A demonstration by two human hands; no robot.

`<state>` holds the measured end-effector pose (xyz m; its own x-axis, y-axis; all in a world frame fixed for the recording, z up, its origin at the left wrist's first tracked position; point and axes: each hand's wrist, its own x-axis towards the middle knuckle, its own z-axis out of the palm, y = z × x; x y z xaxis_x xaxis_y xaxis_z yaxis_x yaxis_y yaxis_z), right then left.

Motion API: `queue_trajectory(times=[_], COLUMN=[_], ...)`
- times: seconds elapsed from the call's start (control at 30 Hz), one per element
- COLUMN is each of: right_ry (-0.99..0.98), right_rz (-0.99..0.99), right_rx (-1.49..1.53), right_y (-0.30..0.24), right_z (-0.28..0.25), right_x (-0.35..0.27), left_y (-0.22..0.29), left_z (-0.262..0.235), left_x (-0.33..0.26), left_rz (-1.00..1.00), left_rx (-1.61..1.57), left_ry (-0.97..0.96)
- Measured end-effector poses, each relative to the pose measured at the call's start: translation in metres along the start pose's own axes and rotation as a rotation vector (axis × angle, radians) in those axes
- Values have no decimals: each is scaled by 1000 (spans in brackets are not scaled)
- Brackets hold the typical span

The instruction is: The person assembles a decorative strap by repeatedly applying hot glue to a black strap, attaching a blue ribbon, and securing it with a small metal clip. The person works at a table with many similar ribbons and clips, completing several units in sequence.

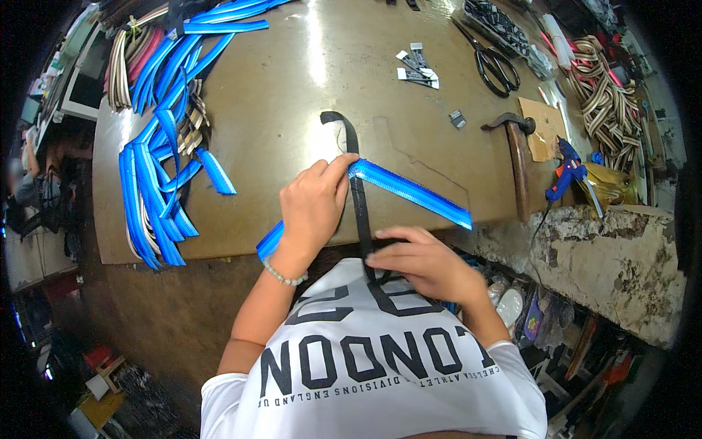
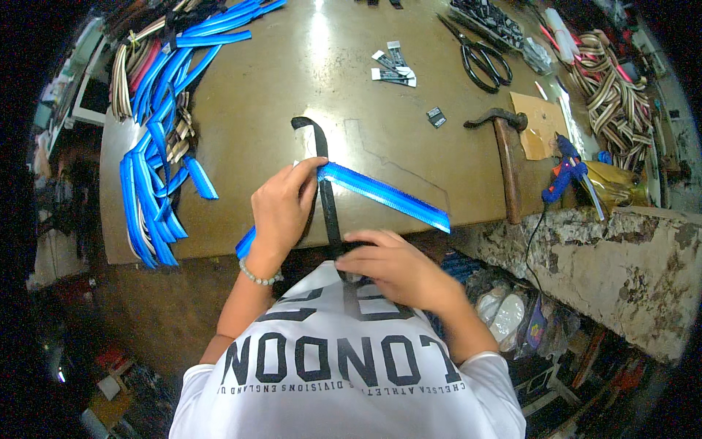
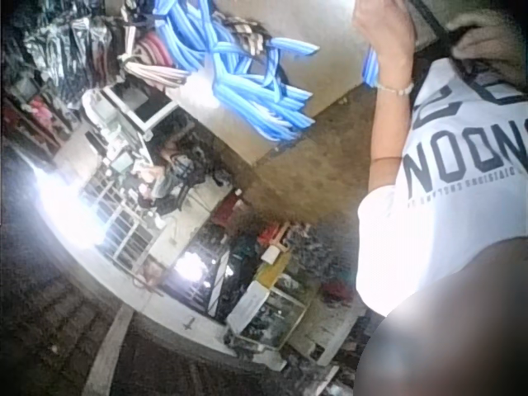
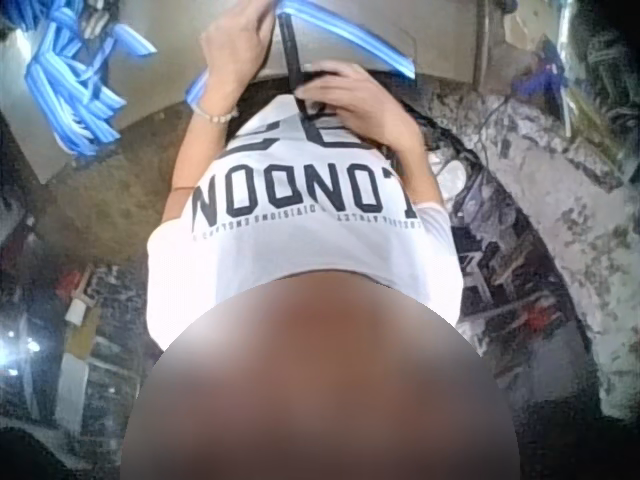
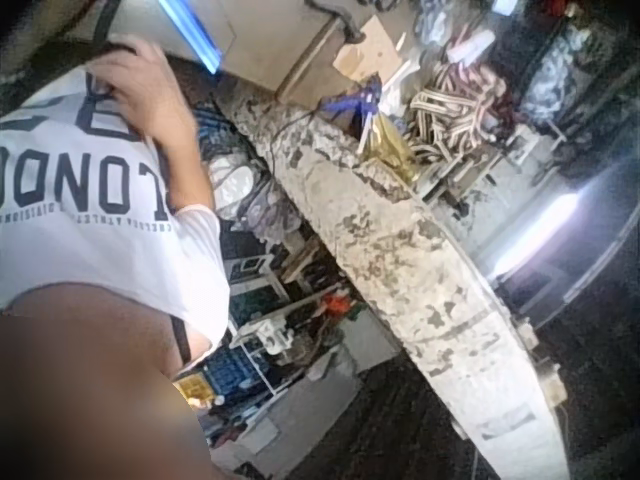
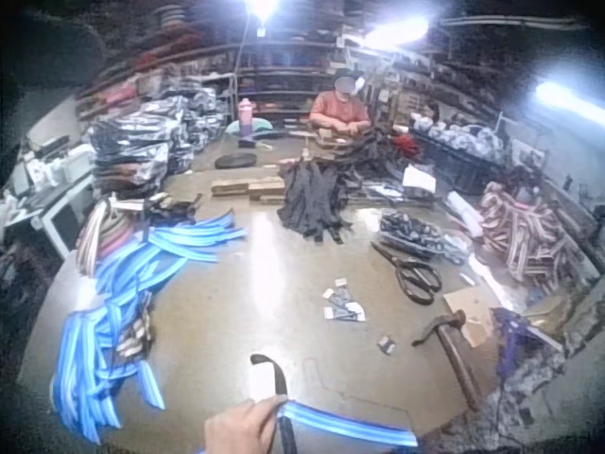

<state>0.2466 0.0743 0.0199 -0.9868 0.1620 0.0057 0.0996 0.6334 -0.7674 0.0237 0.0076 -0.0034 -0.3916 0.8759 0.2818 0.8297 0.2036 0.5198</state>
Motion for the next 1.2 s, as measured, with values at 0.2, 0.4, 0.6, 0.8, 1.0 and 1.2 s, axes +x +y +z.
queue_trajectory(times=[0.2,0.4,0.6,0.8,1.0,1.2], right_ry=[1709,1673,1453,860,555,476], right_rz=[879,451,442,420,414,357], right_rx=[-192,-156,-45,245,140,-2], right_y=[80,162,83,18,13,16], right_z=[-70,-123,-134,-92,-93,-93], right_x=[-98,-128,-61,9,40,53], left_y=[3,6,3,-3,-6,-5], left_z=[1,-16,-22,-13,-14,-15], left_x=[2,-6,-21,-17,-14,-12], left_rz=[-78,2,-46,-7,-49,-49], left_rx=[-42,-107,31,62,-19,-61], left_ry=[61,182,60,84,49,83])
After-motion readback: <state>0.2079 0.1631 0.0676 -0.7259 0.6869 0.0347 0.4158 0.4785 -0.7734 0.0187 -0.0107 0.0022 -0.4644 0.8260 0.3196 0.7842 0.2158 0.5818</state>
